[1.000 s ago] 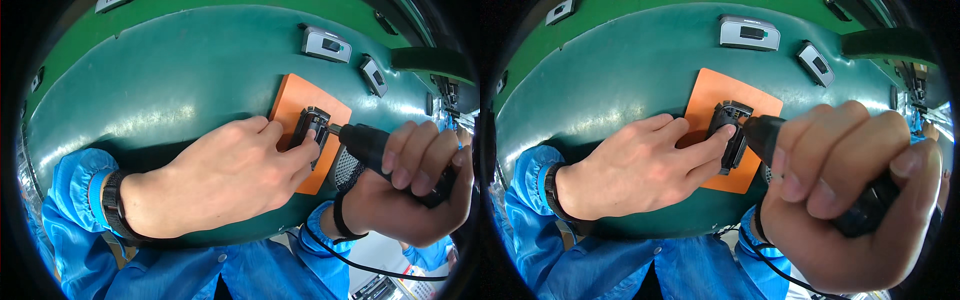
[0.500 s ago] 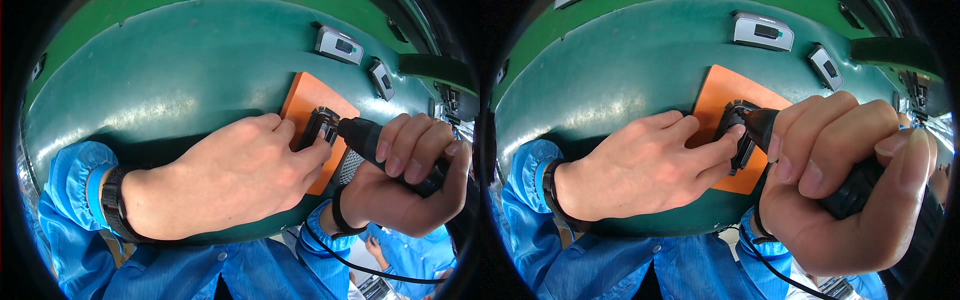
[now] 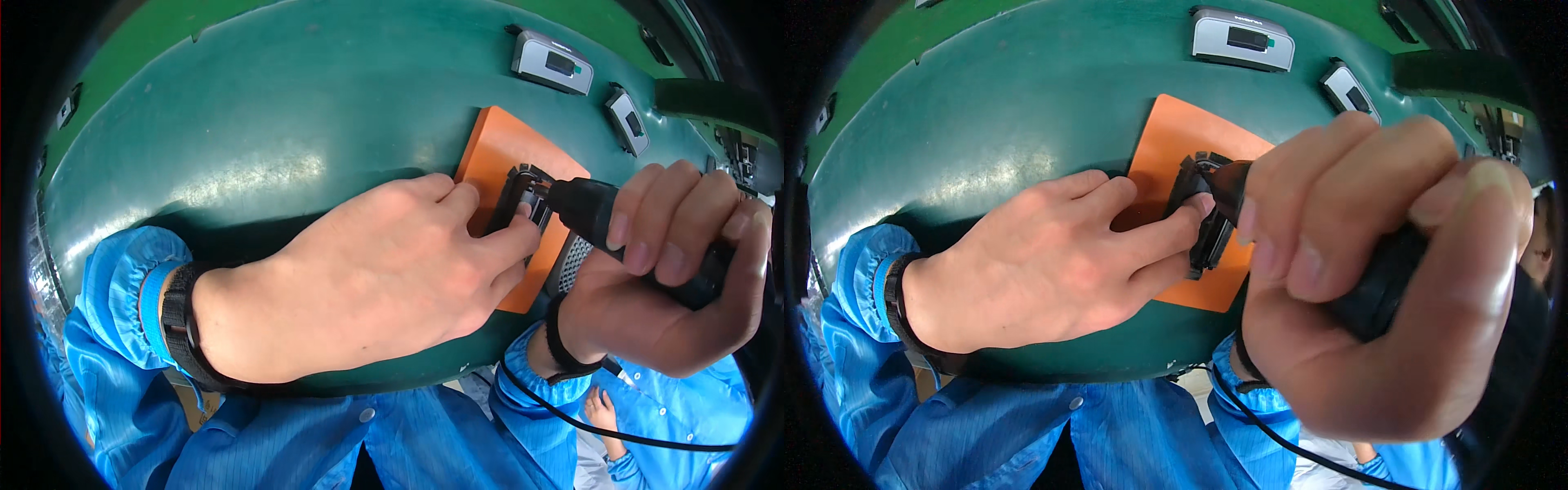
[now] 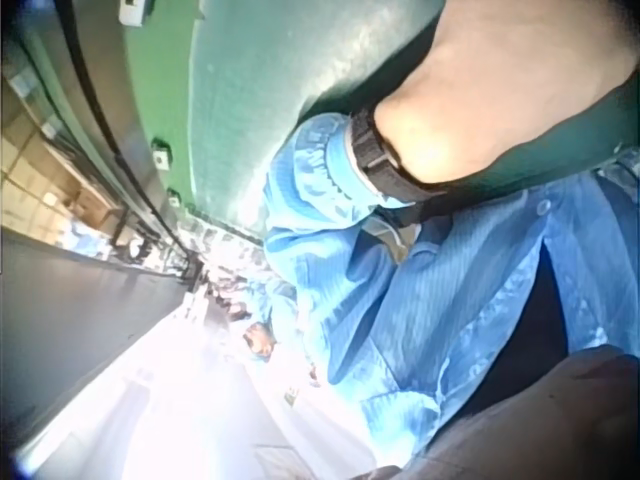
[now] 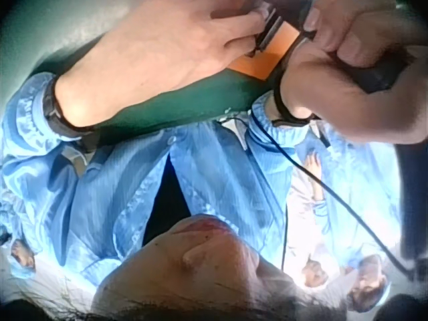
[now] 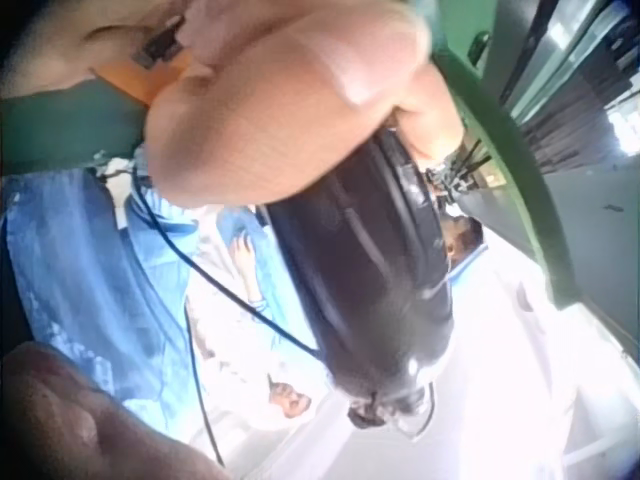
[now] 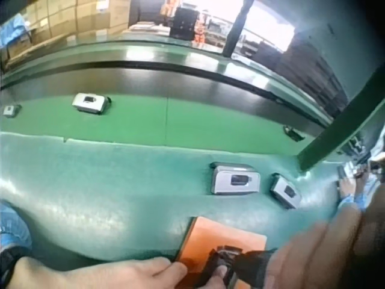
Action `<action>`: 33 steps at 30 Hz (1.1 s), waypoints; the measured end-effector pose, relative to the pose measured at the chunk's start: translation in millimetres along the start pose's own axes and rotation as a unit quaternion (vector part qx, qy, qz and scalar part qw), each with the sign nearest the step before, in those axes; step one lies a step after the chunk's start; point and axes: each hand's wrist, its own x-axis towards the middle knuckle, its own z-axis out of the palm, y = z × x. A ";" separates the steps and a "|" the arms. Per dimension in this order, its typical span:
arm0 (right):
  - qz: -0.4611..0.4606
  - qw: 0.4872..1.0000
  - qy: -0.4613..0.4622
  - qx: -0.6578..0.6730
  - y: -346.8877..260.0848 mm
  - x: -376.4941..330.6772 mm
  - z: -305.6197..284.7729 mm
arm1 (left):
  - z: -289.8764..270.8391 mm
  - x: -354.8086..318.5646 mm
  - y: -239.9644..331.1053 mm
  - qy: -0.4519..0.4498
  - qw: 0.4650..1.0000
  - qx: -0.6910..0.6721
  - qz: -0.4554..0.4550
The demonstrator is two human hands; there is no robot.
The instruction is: Assembling small plastic components by driving screws into housings using an electric screwdriver.
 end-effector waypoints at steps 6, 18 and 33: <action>0.097 0.963 -0.182 -0.173 -81.6 -3.7 -73.7 | 0.5 -0.3 3.2 0.033 0.999 0.012 -0.010; -0.016 0.981 0.165 -0.099 -34.7 -35.6 -59.7 | -11.4 0.5 0.2 -0.044 0.999 -0.006 0.001; 0.000 0.981 0.174 -0.090 -26.1 -39.3 -70.8 | -10.2 5.2 2.2 -0.041 0.999 0.002 0.002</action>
